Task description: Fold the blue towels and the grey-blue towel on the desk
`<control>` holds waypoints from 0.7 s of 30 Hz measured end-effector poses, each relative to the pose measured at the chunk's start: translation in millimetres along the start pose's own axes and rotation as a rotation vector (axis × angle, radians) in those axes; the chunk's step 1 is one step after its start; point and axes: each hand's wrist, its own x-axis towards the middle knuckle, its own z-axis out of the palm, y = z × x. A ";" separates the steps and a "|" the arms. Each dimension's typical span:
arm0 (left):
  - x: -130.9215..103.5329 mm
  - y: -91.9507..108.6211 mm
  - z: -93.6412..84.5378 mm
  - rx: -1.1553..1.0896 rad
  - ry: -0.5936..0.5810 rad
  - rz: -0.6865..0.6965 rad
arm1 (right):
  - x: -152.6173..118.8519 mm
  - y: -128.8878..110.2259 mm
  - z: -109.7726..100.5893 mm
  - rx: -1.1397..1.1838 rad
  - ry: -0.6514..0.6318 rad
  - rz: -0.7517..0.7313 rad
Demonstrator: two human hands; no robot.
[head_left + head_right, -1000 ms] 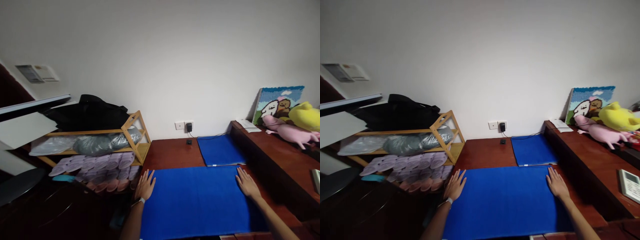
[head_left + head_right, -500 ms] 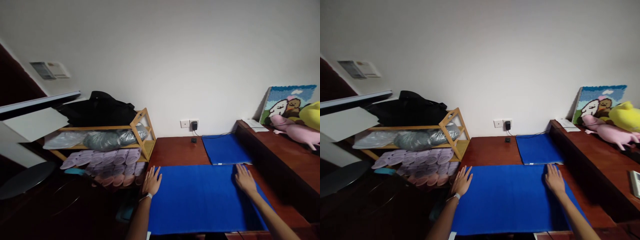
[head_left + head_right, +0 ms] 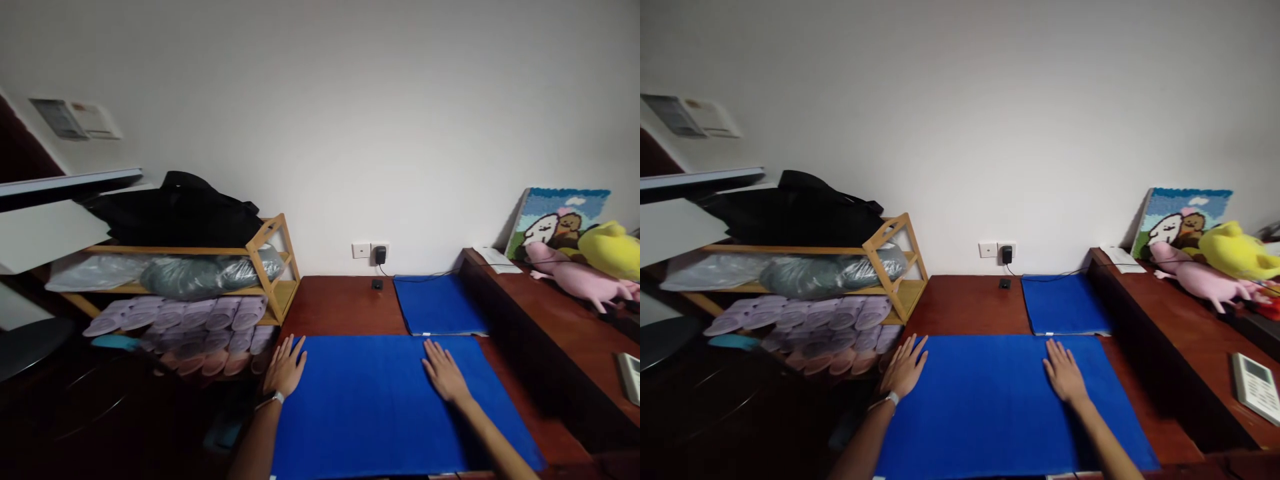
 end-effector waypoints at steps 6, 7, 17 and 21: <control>3.5 5.2 -11.8 0.066 -0.003 0.021 | -9.8 105.9 -9.1 -0.074 0.018 0.278; 4.0 8.7 -16.8 0.086 0.012 0.029 | -9.5 108.0 -10.1 -0.067 0.017 0.274; -70.5 40.7 -49.3 0.004 0.044 0.093 | -47.5 8.2 -13.4 0.042 0.167 0.102; -114.9 36.4 -49.7 0.018 -0.044 0.122 | -72.1 -107.8 -0.2 0.168 0.102 -0.137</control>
